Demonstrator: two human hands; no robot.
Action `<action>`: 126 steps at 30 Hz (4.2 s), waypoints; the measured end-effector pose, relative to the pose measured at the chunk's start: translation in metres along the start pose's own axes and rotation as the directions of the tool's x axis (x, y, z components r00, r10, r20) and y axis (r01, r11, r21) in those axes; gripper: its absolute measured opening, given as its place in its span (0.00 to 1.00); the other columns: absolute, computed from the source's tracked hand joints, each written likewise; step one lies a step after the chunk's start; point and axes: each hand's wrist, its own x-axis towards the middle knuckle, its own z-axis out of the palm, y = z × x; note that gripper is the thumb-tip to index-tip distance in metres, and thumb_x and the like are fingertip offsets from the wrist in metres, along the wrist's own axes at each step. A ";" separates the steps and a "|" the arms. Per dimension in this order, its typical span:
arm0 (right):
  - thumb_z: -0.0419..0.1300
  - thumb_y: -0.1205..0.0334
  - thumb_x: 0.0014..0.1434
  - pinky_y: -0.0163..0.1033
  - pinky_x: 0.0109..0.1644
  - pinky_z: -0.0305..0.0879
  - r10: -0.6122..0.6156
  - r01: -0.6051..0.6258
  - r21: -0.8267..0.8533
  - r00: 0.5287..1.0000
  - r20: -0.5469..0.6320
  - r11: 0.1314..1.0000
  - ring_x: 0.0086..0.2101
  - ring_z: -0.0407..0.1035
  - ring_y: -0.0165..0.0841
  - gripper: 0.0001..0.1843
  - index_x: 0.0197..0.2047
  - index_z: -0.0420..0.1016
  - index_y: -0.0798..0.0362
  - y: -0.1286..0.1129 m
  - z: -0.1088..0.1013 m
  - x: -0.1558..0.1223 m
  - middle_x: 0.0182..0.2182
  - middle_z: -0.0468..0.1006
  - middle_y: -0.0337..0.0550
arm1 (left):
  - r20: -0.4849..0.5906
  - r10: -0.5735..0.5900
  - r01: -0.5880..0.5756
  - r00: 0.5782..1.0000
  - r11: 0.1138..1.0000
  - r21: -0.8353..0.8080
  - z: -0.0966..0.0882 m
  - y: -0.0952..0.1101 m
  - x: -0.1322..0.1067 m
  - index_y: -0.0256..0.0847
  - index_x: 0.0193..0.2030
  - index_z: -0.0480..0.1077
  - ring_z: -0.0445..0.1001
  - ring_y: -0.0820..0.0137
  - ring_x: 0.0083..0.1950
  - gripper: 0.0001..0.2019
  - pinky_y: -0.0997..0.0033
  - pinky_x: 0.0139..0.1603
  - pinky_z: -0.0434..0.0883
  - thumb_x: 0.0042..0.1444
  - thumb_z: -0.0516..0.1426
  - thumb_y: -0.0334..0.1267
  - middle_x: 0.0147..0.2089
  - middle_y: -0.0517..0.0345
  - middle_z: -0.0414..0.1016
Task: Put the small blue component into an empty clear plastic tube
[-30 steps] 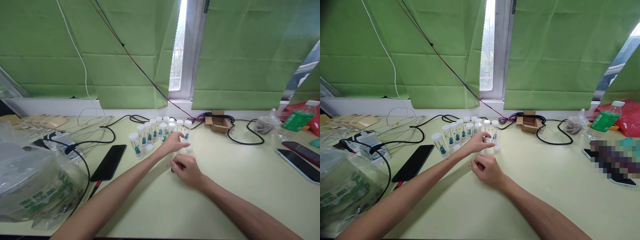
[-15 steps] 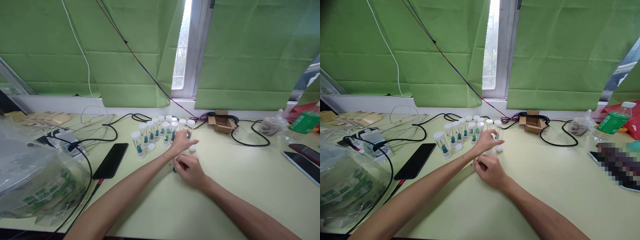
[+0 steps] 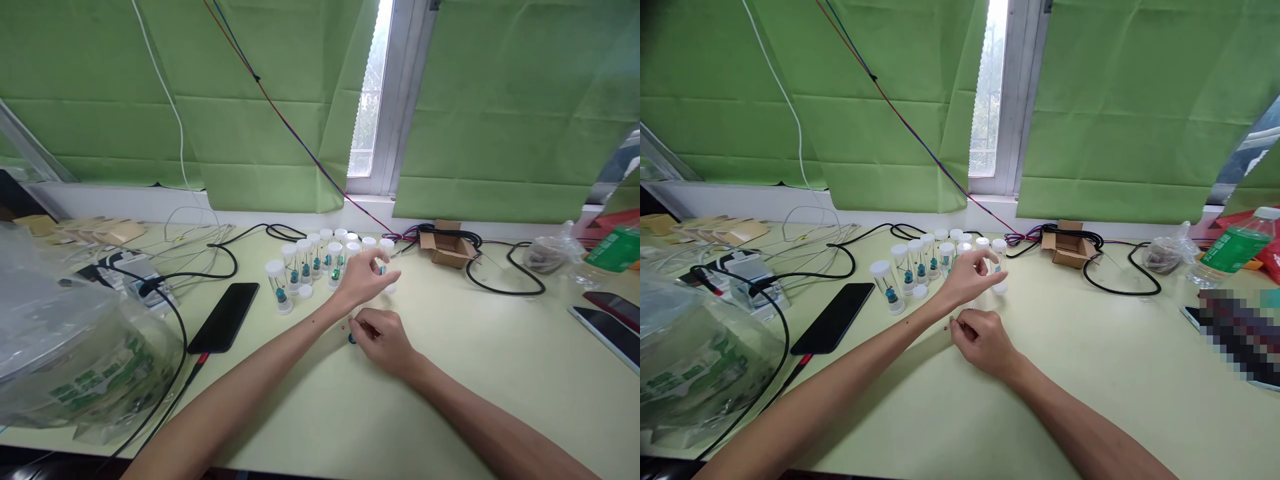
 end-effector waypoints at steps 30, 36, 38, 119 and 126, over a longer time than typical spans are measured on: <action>0.53 0.55 0.62 0.33 0.22 0.50 0.395 -0.410 0.201 0.912 0.113 0.890 0.20 0.52 0.26 0.16 0.27 0.70 0.55 0.011 -0.007 0.008 0.17 0.61 0.34 | -0.040 0.213 -0.188 0.976 0.922 0.337 -0.044 -0.047 -0.086 0.41 0.44 0.63 0.61 0.77 0.25 0.10 0.74 0.28 0.63 0.59 0.51 0.42 0.34 0.60 0.67; 0.55 0.50 0.61 0.33 0.20 0.49 0.481 -0.482 0.308 0.873 0.085 0.820 0.16 0.52 0.24 0.19 0.26 0.70 0.55 0.015 -0.009 0.010 0.14 0.60 0.32 | -0.058 0.168 -0.141 0.984 0.938 0.318 -0.043 -0.048 -0.085 0.41 0.44 0.63 0.60 0.77 0.24 0.10 0.74 0.29 0.62 0.58 0.51 0.42 0.34 0.61 0.66; 0.55 0.50 0.61 0.32 0.19 0.50 0.505 -0.493 0.343 0.861 0.063 0.799 0.15 0.51 0.24 0.19 0.25 0.69 0.55 0.016 -0.011 0.012 0.13 0.59 0.31 | -0.037 0.145 -0.126 0.989 0.939 0.320 -0.042 -0.049 -0.085 0.42 0.45 0.63 0.60 0.77 0.24 0.11 0.74 0.29 0.62 0.58 0.51 0.42 0.34 0.61 0.67; 0.63 0.60 0.56 0.32 0.18 0.42 0.606 -0.422 0.792 0.791 0.084 0.441 0.13 0.50 0.20 0.14 0.24 0.65 0.54 0.018 -0.024 0.022 0.15 0.60 0.30 | 0.103 0.068 -0.085 0.992 0.981 0.174 -0.038 -0.044 -0.086 0.41 0.42 0.67 0.61 0.76 0.25 0.10 0.74 0.27 0.60 0.53 0.55 0.41 0.30 0.61 0.67; 0.63 0.58 0.56 0.32 0.18 0.43 0.579 -0.436 0.748 0.811 0.084 0.501 0.14 0.51 0.21 0.14 0.25 0.65 0.54 0.019 -0.024 0.020 0.15 0.60 0.30 | 0.083 0.069 -0.081 0.994 0.986 0.149 -0.036 -0.044 -0.086 0.41 0.42 0.67 0.61 0.75 0.25 0.10 0.75 0.27 0.60 0.53 0.55 0.39 0.29 0.62 0.66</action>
